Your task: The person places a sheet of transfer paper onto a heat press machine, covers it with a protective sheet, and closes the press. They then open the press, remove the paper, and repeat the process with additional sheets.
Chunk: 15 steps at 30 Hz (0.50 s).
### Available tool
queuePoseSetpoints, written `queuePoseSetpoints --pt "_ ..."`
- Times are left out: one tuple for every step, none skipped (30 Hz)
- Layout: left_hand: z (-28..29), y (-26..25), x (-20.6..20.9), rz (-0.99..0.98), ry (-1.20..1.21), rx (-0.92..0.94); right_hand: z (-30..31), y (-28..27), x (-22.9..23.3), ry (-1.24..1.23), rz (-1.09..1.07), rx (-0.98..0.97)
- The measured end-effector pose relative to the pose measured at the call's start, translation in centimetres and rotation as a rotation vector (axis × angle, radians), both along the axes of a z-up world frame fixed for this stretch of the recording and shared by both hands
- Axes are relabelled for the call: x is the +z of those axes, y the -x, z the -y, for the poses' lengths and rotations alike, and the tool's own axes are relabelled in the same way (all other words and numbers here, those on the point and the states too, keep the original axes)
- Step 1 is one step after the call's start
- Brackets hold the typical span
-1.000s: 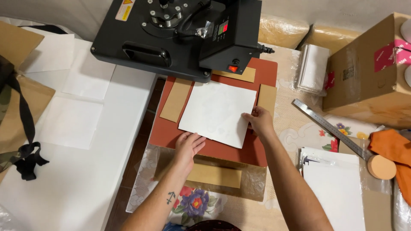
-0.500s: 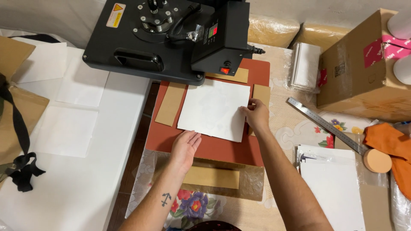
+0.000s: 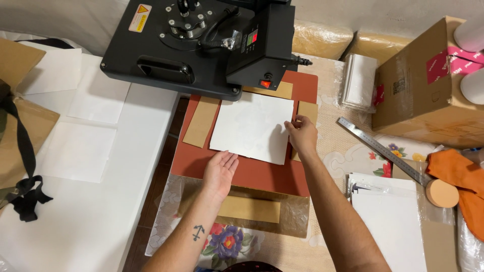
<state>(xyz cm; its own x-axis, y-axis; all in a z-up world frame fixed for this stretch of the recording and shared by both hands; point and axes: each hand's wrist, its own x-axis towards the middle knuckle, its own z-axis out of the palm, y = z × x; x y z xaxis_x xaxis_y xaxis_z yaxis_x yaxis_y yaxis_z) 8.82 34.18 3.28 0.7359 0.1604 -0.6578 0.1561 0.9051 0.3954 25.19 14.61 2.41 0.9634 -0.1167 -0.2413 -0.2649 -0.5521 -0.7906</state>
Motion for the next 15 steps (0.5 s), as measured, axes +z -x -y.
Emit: queuePoseSetpoints --pt "0.05 -0.04 -0.08 0.001 0.0 0.002 -0.01 -0.02 0.11 0.0 0.001 0.002" --pt "0.09 0.01 -0.18 0.004 -0.001 0.001 -0.04 0.05 0.18 0.004 0.007 0.002" --pt "0.13 0.06 -0.28 0.007 -0.001 -0.001 -0.06 0.11 0.24 0.008 0.013 0.001" --pt "0.16 0.06 -0.4 0.009 -0.001 0.0 -0.02 0.09 0.16 0.008 0.015 0.002" --pt "0.2 0.05 -0.52 0.005 0.0 -0.001 0.02 0.05 0.07 0.012 0.016 0.006" --pt "0.24 0.12 -0.65 -0.001 0.001 -0.001 0.09 0.09 -0.04 0.016 0.014 0.01" --pt "0.33 0.14 -0.74 -0.001 0.002 -0.001 0.1 0.09 -0.03 0.017 0.015 0.01" --pt "0.39 0.16 -0.81 0.0 -0.002 0.0 0.08 0.1 -0.02 0.03 0.014 0.017" --pt "0.46 0.18 -0.89 0.001 -0.007 0.0 0.08 0.1 0.0 0.044 0.014 0.024" --pt "0.49 0.21 -0.91 0.001 -0.006 0.0 0.07 0.12 -0.04 0.044 0.014 0.024" --pt "0.53 0.23 -0.92 0.002 -0.005 0.002 0.06 0.13 -0.09 0.039 0.019 0.023" --pt "0.58 0.29 -0.93 0.002 -0.003 0.004 0.08 0.18 -0.13 0.035 0.024 0.021" --pt "0.59 0.37 -0.95 0.002 -0.003 0.003 0.14 0.2 -0.25 0.036 0.023 0.02" --pt "0.55 0.38 -0.97 0.004 0.001 0.011 0.16 0.15 -0.37 0.035 0.026 0.024" --pt "0.51 0.4 -0.99 0.007 0.004 0.02 0.17 0.1 -0.48 0.035 0.028 0.029"
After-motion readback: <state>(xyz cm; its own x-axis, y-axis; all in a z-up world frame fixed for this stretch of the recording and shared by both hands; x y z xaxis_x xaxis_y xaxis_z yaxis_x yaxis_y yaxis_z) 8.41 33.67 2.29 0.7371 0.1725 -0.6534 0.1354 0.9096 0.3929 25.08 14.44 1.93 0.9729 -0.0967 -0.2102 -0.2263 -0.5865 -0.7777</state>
